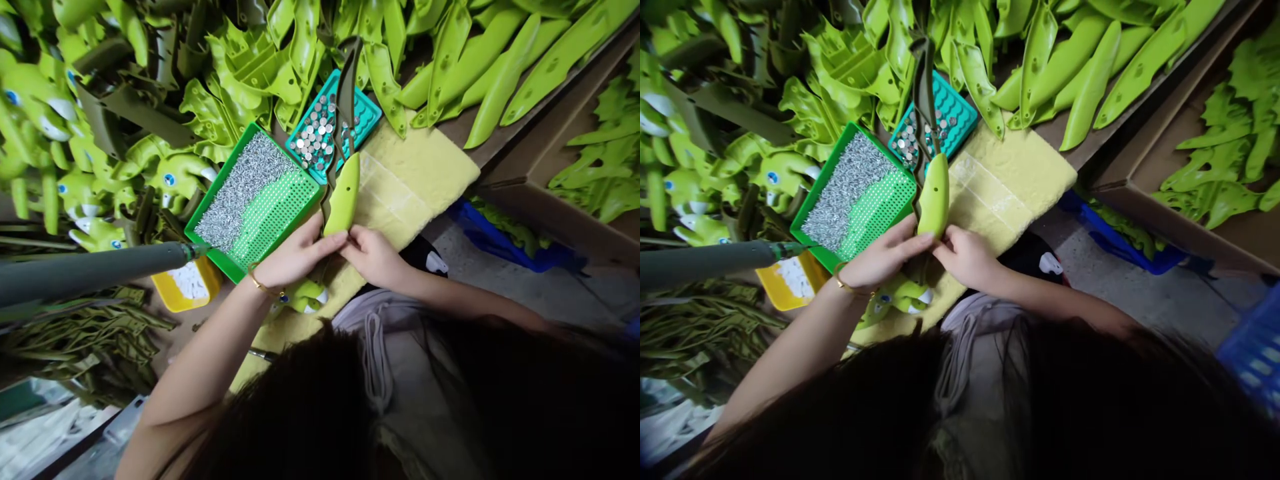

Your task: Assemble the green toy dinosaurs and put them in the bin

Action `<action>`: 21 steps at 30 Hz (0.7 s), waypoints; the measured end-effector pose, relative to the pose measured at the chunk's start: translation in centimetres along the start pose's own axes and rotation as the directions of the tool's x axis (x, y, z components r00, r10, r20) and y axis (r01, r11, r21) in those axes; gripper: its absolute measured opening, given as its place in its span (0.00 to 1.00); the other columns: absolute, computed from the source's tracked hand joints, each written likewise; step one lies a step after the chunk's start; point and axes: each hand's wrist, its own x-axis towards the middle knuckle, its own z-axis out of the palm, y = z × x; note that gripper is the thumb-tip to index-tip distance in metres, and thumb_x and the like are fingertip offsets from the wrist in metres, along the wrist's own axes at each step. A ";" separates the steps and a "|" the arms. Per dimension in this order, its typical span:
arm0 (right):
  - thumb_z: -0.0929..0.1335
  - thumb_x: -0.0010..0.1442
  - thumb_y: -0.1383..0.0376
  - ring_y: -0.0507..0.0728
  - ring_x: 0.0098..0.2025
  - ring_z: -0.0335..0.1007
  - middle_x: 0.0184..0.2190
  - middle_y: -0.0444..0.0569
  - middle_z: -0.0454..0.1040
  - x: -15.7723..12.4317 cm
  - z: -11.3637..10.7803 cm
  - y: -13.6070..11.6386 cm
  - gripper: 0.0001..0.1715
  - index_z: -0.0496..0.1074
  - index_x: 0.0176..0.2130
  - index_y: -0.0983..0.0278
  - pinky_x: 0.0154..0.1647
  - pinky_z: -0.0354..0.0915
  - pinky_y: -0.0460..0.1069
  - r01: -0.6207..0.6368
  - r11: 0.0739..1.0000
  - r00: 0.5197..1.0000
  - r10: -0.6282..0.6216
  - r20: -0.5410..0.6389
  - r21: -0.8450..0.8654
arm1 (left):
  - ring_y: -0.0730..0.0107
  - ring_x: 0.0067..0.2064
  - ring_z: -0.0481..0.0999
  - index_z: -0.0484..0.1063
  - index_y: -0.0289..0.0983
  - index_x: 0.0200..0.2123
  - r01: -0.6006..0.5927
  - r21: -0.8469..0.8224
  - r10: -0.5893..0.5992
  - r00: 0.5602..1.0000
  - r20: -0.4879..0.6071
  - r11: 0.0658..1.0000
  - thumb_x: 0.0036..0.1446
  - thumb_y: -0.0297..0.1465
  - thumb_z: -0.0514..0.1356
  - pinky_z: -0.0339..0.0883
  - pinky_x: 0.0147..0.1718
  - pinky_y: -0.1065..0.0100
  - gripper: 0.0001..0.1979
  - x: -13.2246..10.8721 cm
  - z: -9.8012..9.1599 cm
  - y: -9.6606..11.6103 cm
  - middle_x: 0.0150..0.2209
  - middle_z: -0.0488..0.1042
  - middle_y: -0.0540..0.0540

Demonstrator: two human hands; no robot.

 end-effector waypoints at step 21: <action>0.68 0.59 0.58 0.46 0.18 0.56 0.18 0.43 0.66 -2.8 -13.7 -3.7 0.09 0.79 0.33 0.57 0.22 0.51 0.52 0.262 0.922 0.594 -0.386 -0.706 -0.284 | 0.67 0.36 0.68 0.61 0.35 0.46 -0.061 0.343 0.093 0.993 -0.077 0.937 0.55 0.43 0.61 0.67 0.36 0.64 0.22 -0.5 0.8 -1.5 0.38 0.67 0.46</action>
